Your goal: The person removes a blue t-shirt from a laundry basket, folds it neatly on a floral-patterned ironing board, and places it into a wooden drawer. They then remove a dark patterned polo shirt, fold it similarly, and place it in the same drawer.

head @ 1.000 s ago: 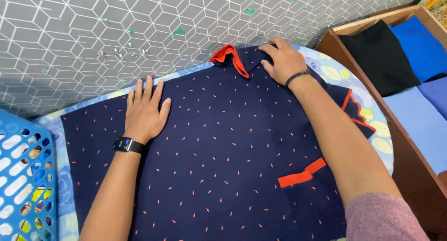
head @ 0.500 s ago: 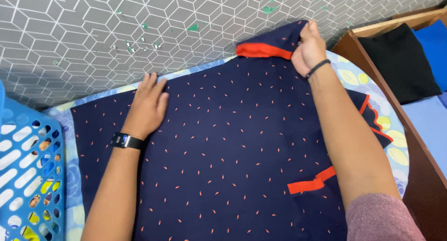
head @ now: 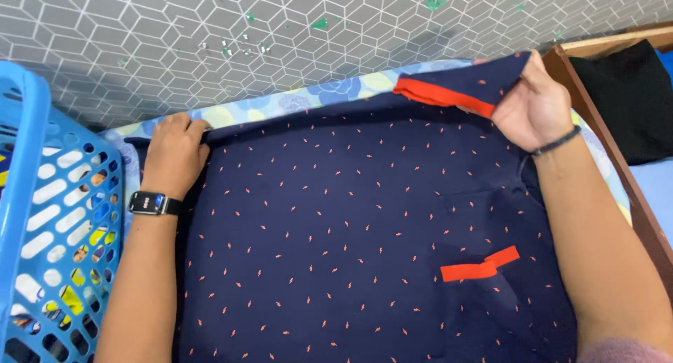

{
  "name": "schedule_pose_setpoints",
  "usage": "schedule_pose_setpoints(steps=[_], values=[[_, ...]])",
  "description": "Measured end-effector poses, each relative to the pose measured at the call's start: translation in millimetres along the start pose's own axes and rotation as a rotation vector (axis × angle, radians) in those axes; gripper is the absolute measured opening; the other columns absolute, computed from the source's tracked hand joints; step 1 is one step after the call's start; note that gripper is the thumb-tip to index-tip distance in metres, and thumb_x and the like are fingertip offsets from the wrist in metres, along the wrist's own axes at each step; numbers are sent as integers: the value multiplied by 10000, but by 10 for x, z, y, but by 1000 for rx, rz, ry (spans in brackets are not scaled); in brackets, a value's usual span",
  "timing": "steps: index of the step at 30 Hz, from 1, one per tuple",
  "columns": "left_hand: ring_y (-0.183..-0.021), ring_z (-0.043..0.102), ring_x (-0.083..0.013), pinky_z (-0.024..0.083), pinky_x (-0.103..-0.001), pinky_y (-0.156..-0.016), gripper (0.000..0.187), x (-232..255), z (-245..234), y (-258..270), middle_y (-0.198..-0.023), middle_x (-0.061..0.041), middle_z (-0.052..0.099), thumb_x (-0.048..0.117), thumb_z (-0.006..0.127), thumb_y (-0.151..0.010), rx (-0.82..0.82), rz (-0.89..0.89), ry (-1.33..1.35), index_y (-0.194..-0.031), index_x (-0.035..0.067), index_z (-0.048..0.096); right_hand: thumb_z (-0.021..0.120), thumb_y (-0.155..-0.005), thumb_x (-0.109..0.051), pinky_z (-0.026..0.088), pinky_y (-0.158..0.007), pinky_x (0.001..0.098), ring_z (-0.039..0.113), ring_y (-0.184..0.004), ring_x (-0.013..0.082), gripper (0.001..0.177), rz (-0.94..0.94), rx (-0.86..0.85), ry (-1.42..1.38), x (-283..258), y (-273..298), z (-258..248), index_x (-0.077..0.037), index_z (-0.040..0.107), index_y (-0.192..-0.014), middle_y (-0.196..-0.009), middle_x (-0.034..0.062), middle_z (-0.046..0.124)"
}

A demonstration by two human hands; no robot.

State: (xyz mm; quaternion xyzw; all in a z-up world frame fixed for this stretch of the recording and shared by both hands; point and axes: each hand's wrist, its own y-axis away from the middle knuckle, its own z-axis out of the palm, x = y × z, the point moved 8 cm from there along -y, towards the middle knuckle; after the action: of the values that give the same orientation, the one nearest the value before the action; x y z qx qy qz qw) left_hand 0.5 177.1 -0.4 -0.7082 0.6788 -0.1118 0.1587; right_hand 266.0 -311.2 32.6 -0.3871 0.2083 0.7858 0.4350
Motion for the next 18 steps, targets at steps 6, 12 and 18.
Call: schedule_pose_setpoints(steps=[6,12,18], values=[[-915,608,-272,457,-407,-817,382,263,-650,366,-930,-42,575,285,762,-774,25,20,-433,-1149,210,739,537,-1095,-197,576,-992,538,698,-1086,342,171,11,8,10,47,263,-169,-159,532,-928,-1258,240,686],[-1107,632,-180,474,-348,-1038,229,490,-1013,707,-1309,65,711,242,612,-825,3,-37,-623,-1005,303,740,512,-1102,-205,576,-965,494,700,-1036,346,248,16,38,28,47,490,-331,-146,538,-862,-1271,296,672],[-1320,646,-108,418,-363,-1201,362,617,-894,1122,-1345,92,719,264,554,-920,-195,-64,-636,-1247,302,704,442,-1056,-348,615,-822,378,740,-904,280,530,147,167,164,106,649,-452,81,690,-1244,-971,123,762]])
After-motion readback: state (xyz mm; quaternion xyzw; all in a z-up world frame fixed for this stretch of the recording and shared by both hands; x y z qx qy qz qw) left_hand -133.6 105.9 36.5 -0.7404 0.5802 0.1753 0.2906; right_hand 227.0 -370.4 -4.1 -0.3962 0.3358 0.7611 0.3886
